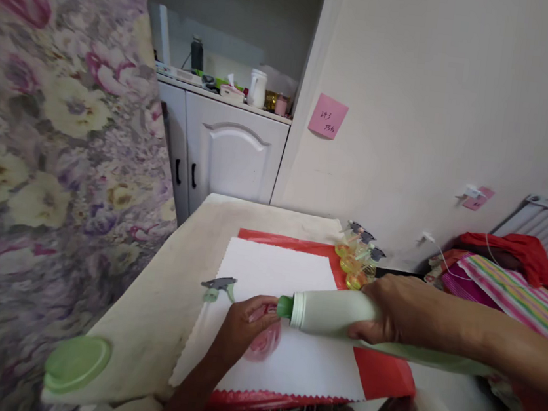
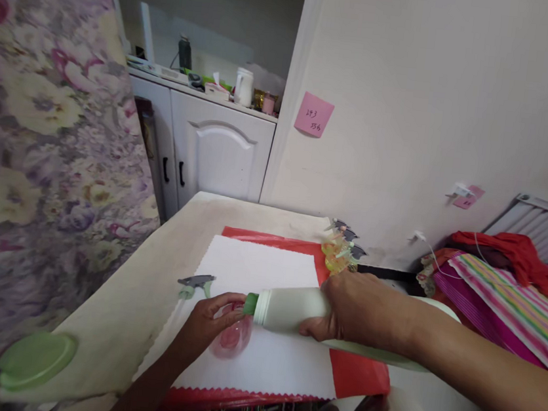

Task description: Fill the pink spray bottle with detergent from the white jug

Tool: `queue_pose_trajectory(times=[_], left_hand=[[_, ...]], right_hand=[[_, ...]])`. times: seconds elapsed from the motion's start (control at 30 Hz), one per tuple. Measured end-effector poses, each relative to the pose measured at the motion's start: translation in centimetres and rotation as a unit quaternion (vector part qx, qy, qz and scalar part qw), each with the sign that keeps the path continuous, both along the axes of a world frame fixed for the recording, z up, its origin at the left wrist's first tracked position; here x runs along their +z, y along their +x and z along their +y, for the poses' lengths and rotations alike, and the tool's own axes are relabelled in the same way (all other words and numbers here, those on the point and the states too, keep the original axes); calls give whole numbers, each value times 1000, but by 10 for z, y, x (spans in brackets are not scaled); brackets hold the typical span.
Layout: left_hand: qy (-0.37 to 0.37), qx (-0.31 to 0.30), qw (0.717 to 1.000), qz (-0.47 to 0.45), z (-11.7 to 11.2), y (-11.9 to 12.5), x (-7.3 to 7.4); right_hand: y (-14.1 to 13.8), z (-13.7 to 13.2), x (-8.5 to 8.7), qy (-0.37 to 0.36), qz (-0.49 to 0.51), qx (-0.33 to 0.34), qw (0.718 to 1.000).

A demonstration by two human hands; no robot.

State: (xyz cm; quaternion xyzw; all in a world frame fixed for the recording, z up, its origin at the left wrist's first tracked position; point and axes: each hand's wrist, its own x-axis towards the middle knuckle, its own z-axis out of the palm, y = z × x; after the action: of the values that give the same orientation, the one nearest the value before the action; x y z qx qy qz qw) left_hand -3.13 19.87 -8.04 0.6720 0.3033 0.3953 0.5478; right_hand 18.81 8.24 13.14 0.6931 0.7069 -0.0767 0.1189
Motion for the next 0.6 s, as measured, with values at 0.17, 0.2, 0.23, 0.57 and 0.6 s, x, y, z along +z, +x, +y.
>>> queue_pose_trajectory(times=[0.17,0.2,0.23,0.57,0.6], left_hand=[[3,1,1000,0,0,0,0],[3,1,1000,1,0,0,0],[3,1,1000,1,0,0,0],[-2,1,1000,2,0,0,3],[-3,0,1000,2,0,0,3]], right_hand=[[-3,0,3,-9,14,-9,1000],[-3,0,4,-11,15,-10,1000],[-3,0,4,-12,16,-12,1000],[9,-5,-10,-11,60,-11,998],[11,-6,-15,-7,62,-18,998]])
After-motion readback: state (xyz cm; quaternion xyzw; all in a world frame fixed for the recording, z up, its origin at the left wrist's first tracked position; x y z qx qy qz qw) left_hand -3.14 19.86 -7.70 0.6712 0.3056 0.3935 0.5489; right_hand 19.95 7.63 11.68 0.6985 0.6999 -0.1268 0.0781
